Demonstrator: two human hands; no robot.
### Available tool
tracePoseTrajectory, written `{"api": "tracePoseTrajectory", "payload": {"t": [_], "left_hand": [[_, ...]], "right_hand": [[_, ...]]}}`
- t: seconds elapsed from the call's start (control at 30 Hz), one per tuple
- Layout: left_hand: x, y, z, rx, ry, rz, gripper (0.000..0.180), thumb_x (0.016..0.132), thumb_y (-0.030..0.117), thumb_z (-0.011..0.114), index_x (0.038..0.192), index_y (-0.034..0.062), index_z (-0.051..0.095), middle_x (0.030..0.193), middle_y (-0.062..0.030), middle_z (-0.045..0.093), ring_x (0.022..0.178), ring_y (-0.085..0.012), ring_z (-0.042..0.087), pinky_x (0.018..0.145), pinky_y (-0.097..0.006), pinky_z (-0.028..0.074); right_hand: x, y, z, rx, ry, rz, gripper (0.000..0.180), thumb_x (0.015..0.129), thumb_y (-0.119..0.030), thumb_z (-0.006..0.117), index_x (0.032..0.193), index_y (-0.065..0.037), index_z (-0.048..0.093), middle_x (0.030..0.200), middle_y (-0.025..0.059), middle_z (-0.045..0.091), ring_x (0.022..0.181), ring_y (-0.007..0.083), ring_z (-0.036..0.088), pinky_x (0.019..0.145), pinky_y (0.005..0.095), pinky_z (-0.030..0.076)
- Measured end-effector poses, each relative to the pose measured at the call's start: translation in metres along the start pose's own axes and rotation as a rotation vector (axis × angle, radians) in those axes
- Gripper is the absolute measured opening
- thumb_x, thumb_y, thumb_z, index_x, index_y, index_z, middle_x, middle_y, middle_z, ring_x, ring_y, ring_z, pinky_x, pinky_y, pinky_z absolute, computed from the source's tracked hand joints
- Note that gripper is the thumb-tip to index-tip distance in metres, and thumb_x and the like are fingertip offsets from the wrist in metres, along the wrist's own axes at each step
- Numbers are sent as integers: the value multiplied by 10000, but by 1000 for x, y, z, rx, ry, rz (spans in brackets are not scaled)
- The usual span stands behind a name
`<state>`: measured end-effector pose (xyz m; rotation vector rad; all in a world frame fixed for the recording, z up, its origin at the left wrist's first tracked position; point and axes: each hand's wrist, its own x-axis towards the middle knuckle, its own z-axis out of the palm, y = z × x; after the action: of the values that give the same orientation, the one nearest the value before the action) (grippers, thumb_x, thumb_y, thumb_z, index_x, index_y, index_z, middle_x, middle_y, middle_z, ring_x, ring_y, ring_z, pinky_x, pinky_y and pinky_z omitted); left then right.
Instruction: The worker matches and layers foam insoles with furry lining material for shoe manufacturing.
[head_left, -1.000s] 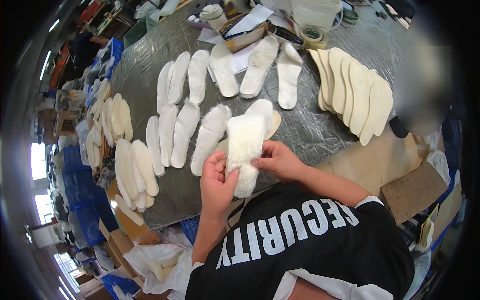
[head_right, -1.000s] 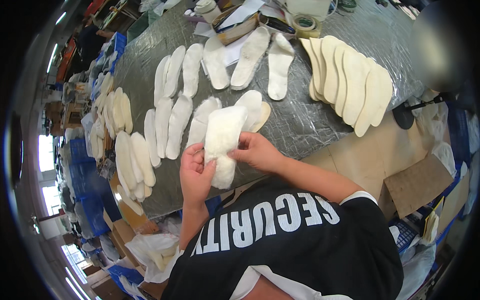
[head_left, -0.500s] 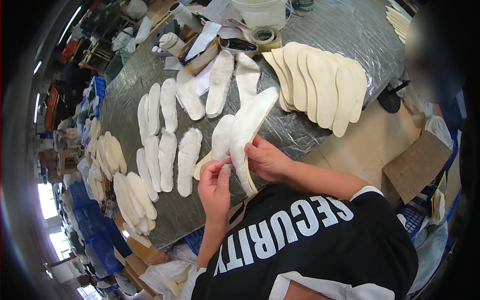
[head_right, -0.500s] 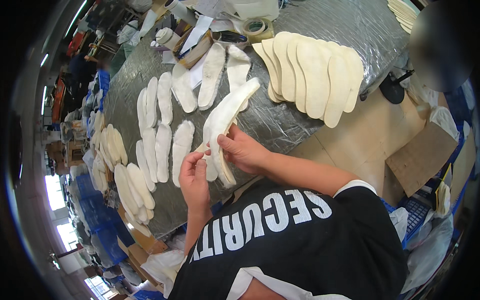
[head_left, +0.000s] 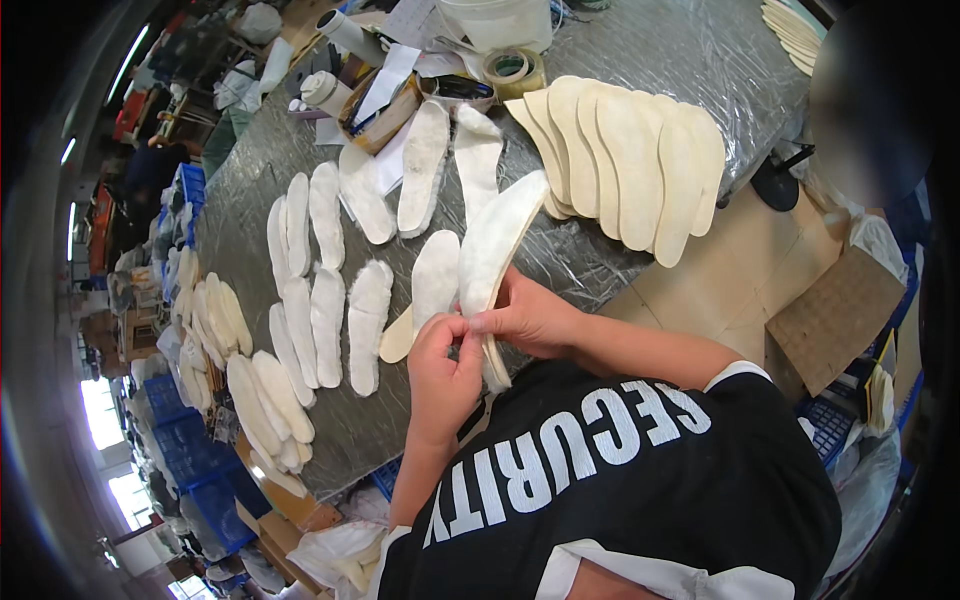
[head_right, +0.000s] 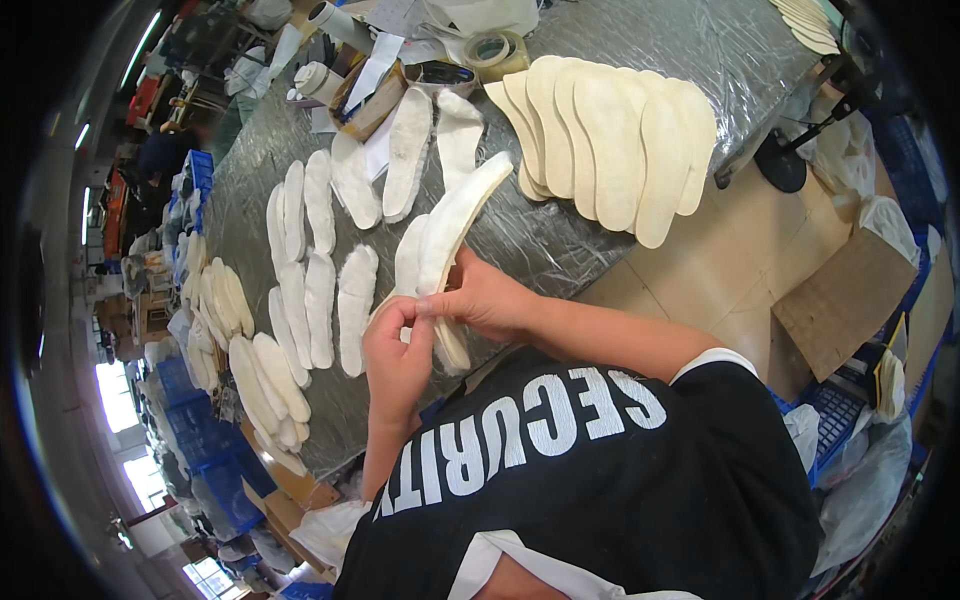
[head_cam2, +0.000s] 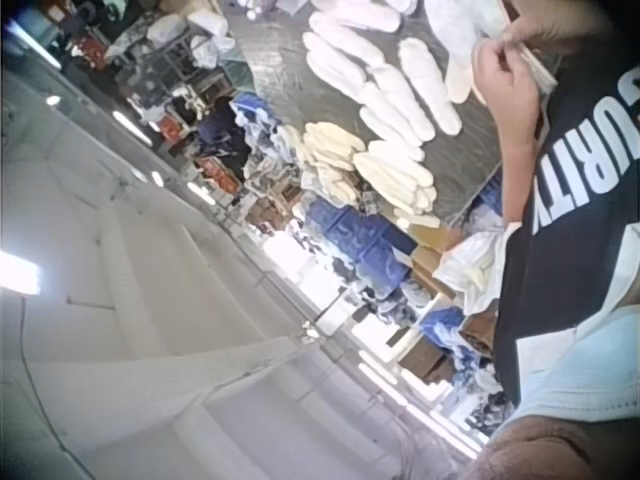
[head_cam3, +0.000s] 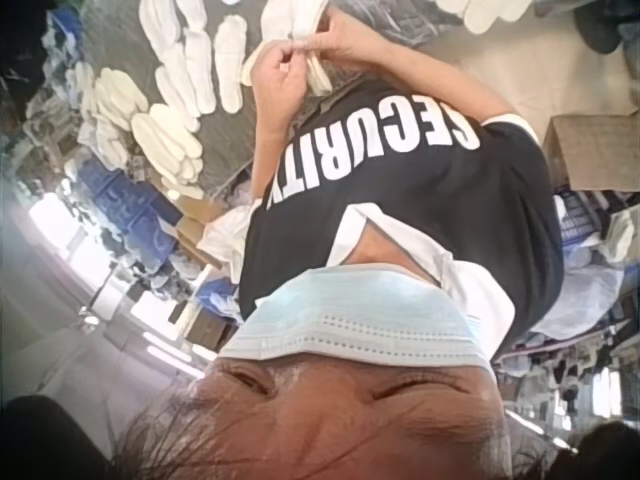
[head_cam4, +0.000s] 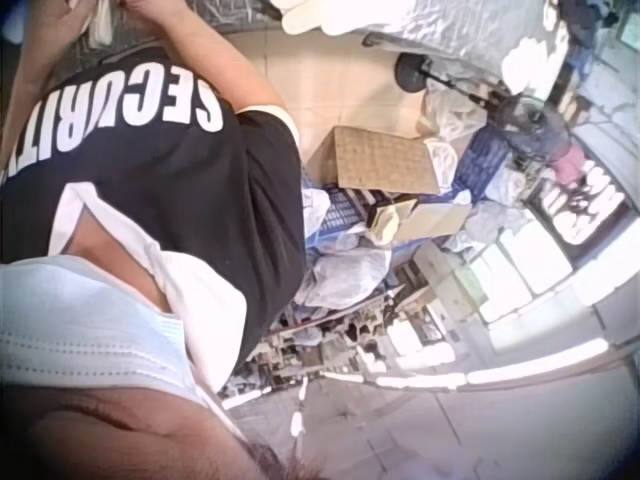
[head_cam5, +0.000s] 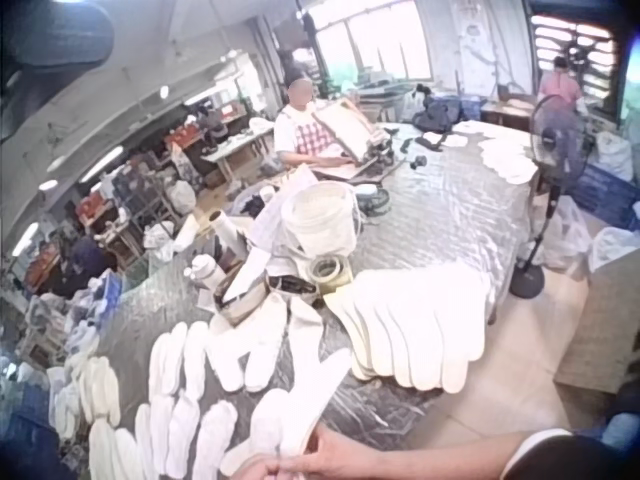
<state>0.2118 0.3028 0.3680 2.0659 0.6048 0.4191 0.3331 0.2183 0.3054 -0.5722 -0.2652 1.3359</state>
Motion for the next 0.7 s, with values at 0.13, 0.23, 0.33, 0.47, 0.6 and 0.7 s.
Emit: {"api": "tracePoseTrajectory", "payload": {"t": [0.13, 0.23, 0.33, 0.47, 0.6, 0.7], "left_hand": [[-2, -10, -2, -400, -44, -375, 69, 921, 43, 566, 877, -7, 585, 795, 7, 596, 714, -46, 509, 647, -206, 418], [-6, -16, 2, -466, -64, -379, 71, 938, 52, 546, 897, 12, 589, 814, 23, 590, 722, -21, 497, 636, -183, 404], [-7, -22, 4, -495, -73, -429, 77, 927, 50, 555, 945, -7, 603, 874, 2, 619, 780, -44, 531, 713, -204, 427], [-9, -22, 5, -431, -77, -403, 82, 928, 49, 550, 952, -10, 603, 866, 7, 612, 769, -41, 521, 703, -197, 421], [-9, -28, 8, -514, -23, -418, 66, 933, 59, 555, 904, 5, 581, 829, 28, 588, 721, -32, 502, 653, -198, 420], [-7, -27, 3, -457, -89, -394, 93, 918, 91, 593, 890, 3, 579, 805, 31, 576, 705, -38, 492, 635, -207, 417]], "right_hand": [[-1, -8, -8, 49, -80, 90, 817, 751, 0, 708, 1414, -6, 232, 1267, 127, 479, 1186, 236, 501, 1005, 370, 416], [-1, -5, -16, -10, -128, 119, 756, 741, 46, 629, 1404, 7, 269, 1283, 131, 481, 1182, 236, 513, 1005, 363, 419], [-3, -3, -12, 34, -82, 143, 674, 734, 83, 527, 1377, 21, 335, 1286, 139, 498, 1175, 236, 529, 993, 349, 430], [-1, -2, -13, -47, -74, 229, 626, 747, 90, 478, 1361, 29, 371, 1272, 142, 522, 1174, 240, 537, 986, 339, 436], [-1, -1, -11, -13, -79, 231, 629, 742, 91, 471, 1362, 18, 390, 1260, 135, 532, 1165, 240, 539, 974, 328, 437], [1, 6, -13, -106, -41, 181, 638, 751, 77, 488, 1376, 11, 377, 1273, 134, 524, 1172, 228, 524, 984, 326, 423]]}}
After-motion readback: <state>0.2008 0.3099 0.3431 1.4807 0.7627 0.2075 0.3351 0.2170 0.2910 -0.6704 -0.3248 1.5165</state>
